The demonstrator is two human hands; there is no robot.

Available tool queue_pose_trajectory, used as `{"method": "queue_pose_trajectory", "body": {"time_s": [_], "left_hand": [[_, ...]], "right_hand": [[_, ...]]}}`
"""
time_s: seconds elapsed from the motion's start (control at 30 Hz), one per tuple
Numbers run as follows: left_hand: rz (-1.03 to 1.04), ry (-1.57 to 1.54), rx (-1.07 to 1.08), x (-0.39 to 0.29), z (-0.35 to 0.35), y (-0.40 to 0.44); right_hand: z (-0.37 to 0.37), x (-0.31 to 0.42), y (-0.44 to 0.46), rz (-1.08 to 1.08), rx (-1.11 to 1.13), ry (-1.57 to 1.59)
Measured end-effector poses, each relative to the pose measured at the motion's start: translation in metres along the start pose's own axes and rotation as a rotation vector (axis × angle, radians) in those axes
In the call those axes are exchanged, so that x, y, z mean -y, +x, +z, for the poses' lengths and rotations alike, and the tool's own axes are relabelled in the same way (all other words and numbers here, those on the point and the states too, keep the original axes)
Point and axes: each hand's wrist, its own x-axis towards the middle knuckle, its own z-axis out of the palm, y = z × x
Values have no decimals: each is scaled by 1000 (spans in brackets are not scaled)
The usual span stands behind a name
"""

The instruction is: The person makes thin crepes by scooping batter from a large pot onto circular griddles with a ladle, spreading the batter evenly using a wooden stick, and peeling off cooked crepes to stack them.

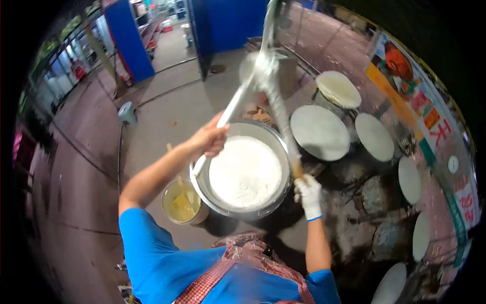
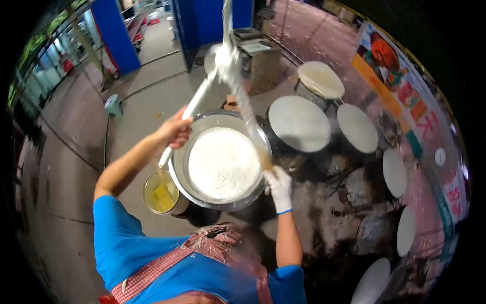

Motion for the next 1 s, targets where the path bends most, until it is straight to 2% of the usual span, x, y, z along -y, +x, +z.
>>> {"method": "queue_pose_trajectory", "body": {"time_s": [0.07, 0.1, 0.13, 0.17, 0.2, 0.27, 0.33, 0.37, 0.4, 0.47, 0.53, 0.57, 0.6, 0.67, 0.73, 0.8, 0.83, 0.87, 0.9, 0.93, 0.97, 1.0], "left_hand": [[-318, -311, 98, 43, -25, 43], [-476, -437, 49, 52, -30, 57], [-636, -561, -12, 61, -32, 69], [-792, -684, -79, 67, -31, 79], [-604, -397, 86, 63, -27, 73], [-430, -283, 266, 42, 0, 60], [-316, -162, 388, 60, 31, 60], [-383, -177, 436, 73, 43, 69], [-455, -193, 484, 87, 54, 77], [-914, -410, 374, 93, 83, 107], [-905, -191, 382, 93, 128, 94], [-871, -118, 494, 83, 152, 82], [-843, -43, 613, 79, 173, 70], [-649, 54, 832, 100, 220, 45], [-634, 128, 929, 147, 254, 33], [-978, -50, 1115, 193, 305, 27], [-1434, -193, 836, 212, 330, 14], [-1563, -163, 834, 244, 353, 8], [-1691, -130, 825, 276, 374, 2], [-1834, -150, 774, 306, 399, -20], [-1756, -87, 811, 315, 416, -49], [-1988, -47, 870, 346, 437, -60]], "right_hand": [[-5, -58, -14, 292, -1, -27], [-3, -63, -29, 396, -101, -151], [-5, -59, -48, 440, -146, -211], [-15, -63, -65, 327, -178, -351], [-25, -64, -75, 195, -224, -491], [-35, -43, -103, 205, -330, -362], [-28, -22, -121, 347, -394, -139], [-30, -37, -131, 350, -356, -55], [-27, -51, -143, 425, -422, -13], [-33, -72, -181, 551, -533, -111], [-42, -80, -238, 411, -659, -418], [-48, -76, -265, 356, -734, -602], [-52, -64, -285, 298, -810, -527], [-53, -39, -333, 212, -977, -395], [-39, -38, -368, -3, -1143, -200], [-32, -51, -415, 317, -1208, -12], [-20, -75, -446, 315, -1322, -222], [-4, -106, -471, 314, -1417, -437], [17, -124, -505, 358, -1430, -441], [35, -159, -544, 290, -1444, -267], [66, -125, -554, 381, -1570, -108], [96, -154, -582, 499, -1642, -171]]}}
